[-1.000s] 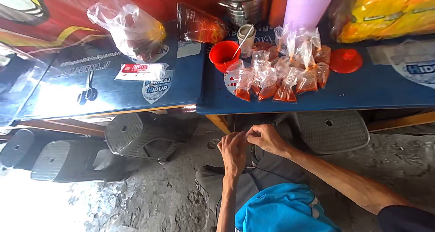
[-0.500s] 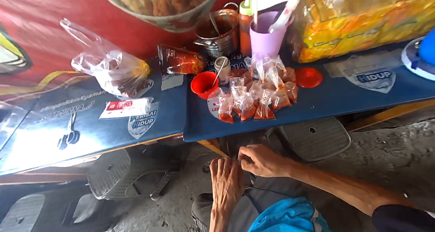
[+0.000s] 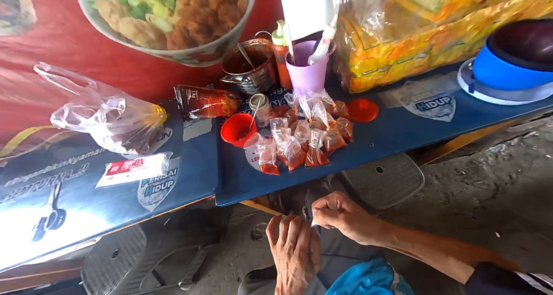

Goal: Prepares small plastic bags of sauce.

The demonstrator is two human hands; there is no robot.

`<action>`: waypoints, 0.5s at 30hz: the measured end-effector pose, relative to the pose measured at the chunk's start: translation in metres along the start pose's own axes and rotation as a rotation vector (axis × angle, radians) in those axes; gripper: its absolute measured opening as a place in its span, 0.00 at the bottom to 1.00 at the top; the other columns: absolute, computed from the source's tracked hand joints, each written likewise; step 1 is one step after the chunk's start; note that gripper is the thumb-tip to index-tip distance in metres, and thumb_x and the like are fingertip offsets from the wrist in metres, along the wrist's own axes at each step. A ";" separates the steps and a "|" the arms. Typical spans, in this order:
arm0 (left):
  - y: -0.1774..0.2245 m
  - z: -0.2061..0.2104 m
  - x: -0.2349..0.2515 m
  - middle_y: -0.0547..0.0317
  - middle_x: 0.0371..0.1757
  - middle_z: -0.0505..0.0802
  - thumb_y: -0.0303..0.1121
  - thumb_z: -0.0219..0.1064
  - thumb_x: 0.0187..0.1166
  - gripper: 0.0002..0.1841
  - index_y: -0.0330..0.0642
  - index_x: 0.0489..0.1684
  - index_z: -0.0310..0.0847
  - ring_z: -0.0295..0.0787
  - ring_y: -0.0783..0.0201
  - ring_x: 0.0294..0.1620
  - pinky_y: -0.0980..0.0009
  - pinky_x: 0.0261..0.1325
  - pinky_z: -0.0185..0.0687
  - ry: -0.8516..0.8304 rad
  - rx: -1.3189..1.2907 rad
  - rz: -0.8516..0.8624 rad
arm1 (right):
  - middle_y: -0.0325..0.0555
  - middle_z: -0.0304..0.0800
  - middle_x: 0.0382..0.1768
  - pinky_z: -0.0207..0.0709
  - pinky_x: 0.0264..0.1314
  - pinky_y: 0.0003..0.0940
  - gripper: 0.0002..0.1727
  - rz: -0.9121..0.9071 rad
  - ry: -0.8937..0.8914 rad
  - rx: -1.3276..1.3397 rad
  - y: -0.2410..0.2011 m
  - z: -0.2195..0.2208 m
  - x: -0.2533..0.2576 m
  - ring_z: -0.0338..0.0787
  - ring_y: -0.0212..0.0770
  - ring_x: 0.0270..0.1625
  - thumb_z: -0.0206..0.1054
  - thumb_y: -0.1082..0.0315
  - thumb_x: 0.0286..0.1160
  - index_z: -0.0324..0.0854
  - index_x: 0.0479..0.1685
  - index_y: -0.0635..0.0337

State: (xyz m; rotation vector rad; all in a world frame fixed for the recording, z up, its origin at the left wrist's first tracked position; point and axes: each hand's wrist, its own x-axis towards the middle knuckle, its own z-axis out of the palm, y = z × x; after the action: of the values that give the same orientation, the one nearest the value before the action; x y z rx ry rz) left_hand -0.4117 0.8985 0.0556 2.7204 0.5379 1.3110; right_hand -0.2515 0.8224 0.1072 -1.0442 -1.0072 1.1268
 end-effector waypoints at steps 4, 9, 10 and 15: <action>0.011 0.015 0.006 0.62 0.39 0.89 0.41 0.47 0.87 0.18 0.50 0.29 0.81 0.84 0.62 0.55 0.60 0.79 0.61 0.056 -0.113 -0.013 | 0.16 0.66 0.15 0.53 0.23 0.12 0.20 -0.059 0.104 0.036 -0.016 -0.008 -0.012 0.62 0.12 0.20 0.54 0.75 0.73 0.75 0.13 0.44; 0.029 0.042 0.026 0.51 0.52 0.90 0.47 0.49 0.91 0.22 0.43 0.49 0.86 0.84 0.58 0.62 0.59 0.75 0.69 0.033 -0.333 -0.180 | 0.15 0.68 0.17 0.58 0.26 0.12 0.18 -0.199 0.180 -0.187 -0.038 -0.037 -0.007 0.66 0.12 0.22 0.55 0.72 0.77 0.77 0.18 0.45; 0.031 0.043 0.034 0.44 0.60 0.90 0.53 0.48 0.91 0.28 0.37 0.60 0.84 0.83 0.54 0.67 0.56 0.76 0.71 0.013 -0.369 -0.218 | 0.15 0.69 0.18 0.59 0.26 0.11 0.17 -0.234 0.193 -0.296 -0.050 -0.048 -0.005 0.66 0.11 0.22 0.55 0.71 0.79 0.77 0.20 0.45; 0.016 0.026 0.041 0.37 0.72 0.85 0.65 0.45 0.87 0.44 0.27 0.79 0.70 0.79 0.51 0.76 0.54 0.79 0.71 -0.023 -0.436 -0.326 | 0.25 0.74 0.16 0.62 0.20 0.17 0.15 -0.265 0.423 -0.651 -0.126 -0.105 0.029 0.68 0.19 0.18 0.58 0.69 0.80 0.80 0.21 0.49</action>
State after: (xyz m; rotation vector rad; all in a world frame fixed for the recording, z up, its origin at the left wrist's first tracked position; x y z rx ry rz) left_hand -0.3633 0.8998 0.0729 2.1852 0.5826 1.1515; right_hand -0.1201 0.8227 0.2105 -1.5291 -1.1455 0.3253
